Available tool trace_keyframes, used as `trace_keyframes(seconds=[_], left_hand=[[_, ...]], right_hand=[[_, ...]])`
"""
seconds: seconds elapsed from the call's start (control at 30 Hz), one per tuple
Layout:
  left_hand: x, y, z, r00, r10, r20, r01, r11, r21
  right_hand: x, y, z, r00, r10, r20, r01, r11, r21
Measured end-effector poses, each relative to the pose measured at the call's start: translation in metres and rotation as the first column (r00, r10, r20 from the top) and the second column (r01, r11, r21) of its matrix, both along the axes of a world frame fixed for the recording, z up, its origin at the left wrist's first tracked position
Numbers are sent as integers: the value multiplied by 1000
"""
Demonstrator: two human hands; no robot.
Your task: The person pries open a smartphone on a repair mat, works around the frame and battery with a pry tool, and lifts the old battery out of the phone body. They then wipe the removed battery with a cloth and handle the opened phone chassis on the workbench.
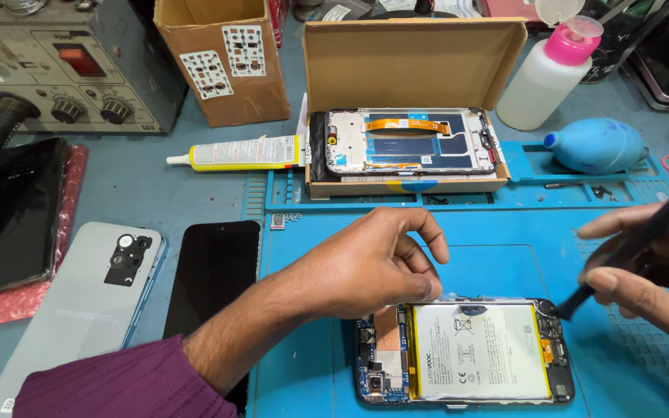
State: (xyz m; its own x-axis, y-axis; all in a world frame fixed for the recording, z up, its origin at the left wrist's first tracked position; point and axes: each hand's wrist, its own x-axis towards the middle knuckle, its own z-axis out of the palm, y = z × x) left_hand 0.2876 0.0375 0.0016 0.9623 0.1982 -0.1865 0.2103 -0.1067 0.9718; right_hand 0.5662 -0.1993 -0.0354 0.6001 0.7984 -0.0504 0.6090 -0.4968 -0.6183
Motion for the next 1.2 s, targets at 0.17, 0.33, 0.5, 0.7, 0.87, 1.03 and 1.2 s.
trace_keyframes(seconds=[0.17,0.33,0.5,0.7,0.87,1.03,1.2], left_hand=[[0,0,1,1000,-15,26,16,999,-38],[-2,0,5,999,-20,29,21,998,-65],[-4,1,9,999,-32,33,35,994,-103],[-2,-2,10,1000,-21,-22,19,994,-104],[-7,0,9,984,-173,28,175,979,-106],[-7,5,5,973,-232,4,229,958,-174],[-8,6,5,970,-243,-16,236,954,-186]], right_hand=[[47,-16,-26,998,45,-39,-49,990,-131],[80,-41,-53,985,52,-164,-92,965,-245],[73,-43,-58,993,-17,-118,-37,895,-444],[61,-46,-60,996,-4,-92,-31,927,-374],[65,-48,-67,998,13,-54,-29,951,-307],[61,-46,-66,991,-59,119,87,966,-243],[24,-39,-46,998,-66,20,68,982,-174]])
